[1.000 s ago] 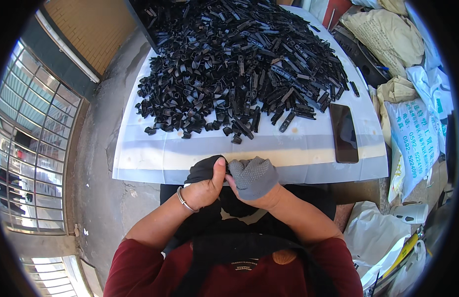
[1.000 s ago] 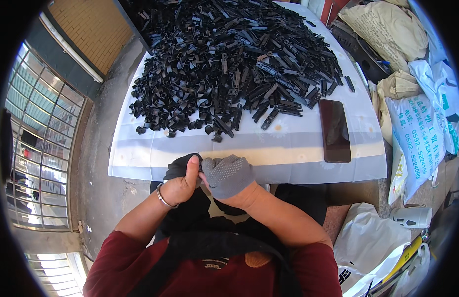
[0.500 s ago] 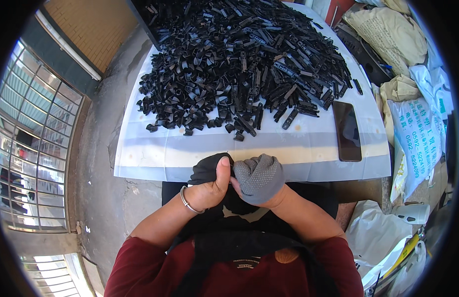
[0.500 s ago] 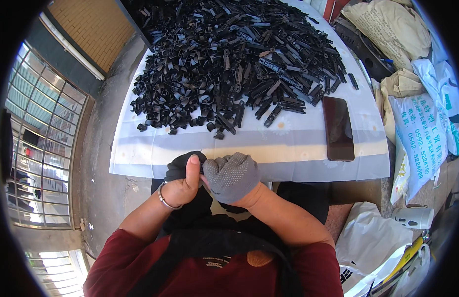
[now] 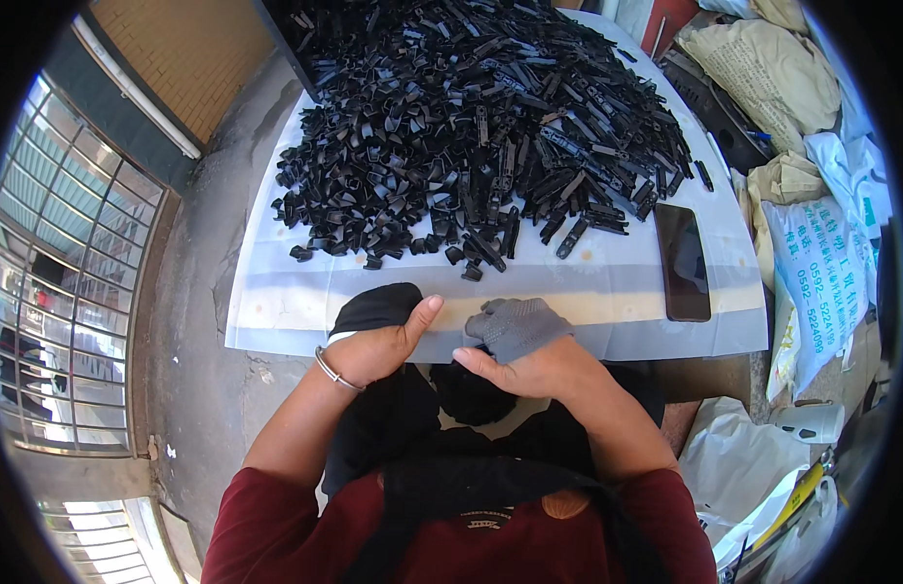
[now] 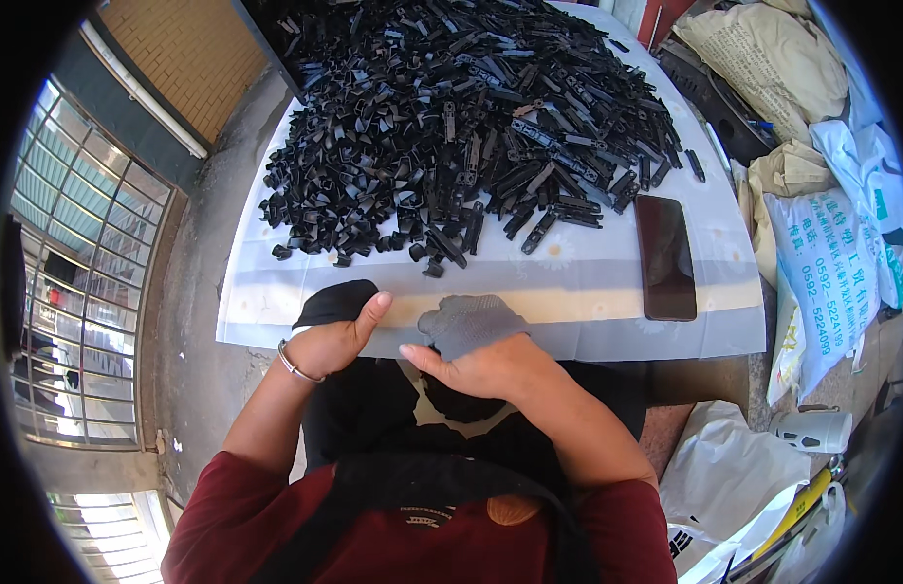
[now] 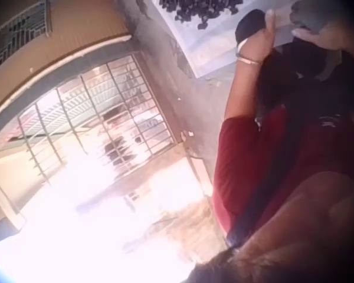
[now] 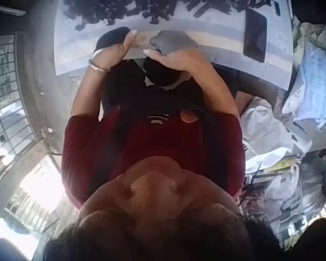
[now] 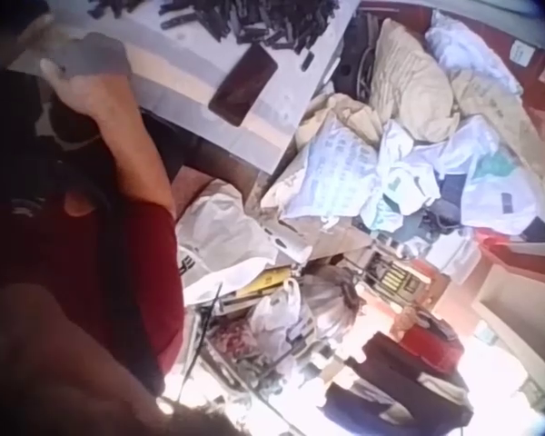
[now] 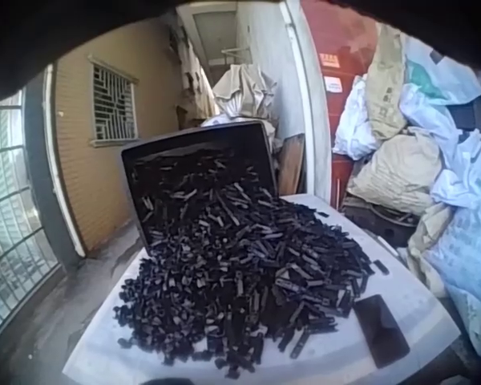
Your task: Picking and sorting small black plastic components into piles or bags.
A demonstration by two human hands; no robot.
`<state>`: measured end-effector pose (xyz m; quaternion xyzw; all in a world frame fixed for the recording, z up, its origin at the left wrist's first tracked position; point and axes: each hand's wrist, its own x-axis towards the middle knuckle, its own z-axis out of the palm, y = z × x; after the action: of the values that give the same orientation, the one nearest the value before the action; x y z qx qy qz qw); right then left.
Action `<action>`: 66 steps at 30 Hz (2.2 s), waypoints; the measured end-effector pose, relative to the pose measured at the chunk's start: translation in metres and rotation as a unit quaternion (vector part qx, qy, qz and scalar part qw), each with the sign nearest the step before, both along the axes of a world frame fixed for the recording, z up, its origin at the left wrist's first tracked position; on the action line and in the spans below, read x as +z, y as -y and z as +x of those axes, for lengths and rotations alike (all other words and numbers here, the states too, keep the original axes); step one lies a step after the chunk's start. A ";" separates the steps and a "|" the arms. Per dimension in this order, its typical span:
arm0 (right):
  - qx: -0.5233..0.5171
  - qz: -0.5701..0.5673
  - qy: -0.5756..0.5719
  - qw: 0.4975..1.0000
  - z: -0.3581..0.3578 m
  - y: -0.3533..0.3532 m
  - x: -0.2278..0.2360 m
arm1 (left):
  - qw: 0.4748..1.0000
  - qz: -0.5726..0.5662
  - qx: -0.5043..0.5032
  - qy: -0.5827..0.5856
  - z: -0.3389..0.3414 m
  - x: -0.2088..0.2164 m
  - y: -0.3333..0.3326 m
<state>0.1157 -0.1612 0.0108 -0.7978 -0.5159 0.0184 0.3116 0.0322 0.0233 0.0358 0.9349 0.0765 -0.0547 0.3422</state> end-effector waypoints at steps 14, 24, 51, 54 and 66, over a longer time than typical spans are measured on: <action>-0.210 -0.047 0.044 0.976 0.031 -0.005 -0.017 | 0.929 0.191 -0.027 0.315 0.046 -0.047 0.023; -0.094 -0.083 0.203 0.971 0.037 0.008 -0.007 | 0.926 0.239 -0.046 0.290 0.039 -0.043 0.015; -0.108 0.160 0.147 0.970 0.007 0.006 0.005 | 0.990 -0.138 0.018 -0.033 0.005 -0.054 0.008; -0.041 0.057 0.086 0.994 -0.006 0.002 0.008 | 0.994 -0.054 -0.082 0.041 -0.004 -0.040 0.016; -0.036 0.198 -0.082 0.976 -0.014 -0.004 0.001 | 0.985 -0.159 0.032 0.063 -0.010 -0.068 0.018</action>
<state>0.1020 -0.1571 0.0121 -0.7342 -0.4528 -0.0302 0.5049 0.0226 0.0053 -0.0323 0.8671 0.0750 0.0037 0.4925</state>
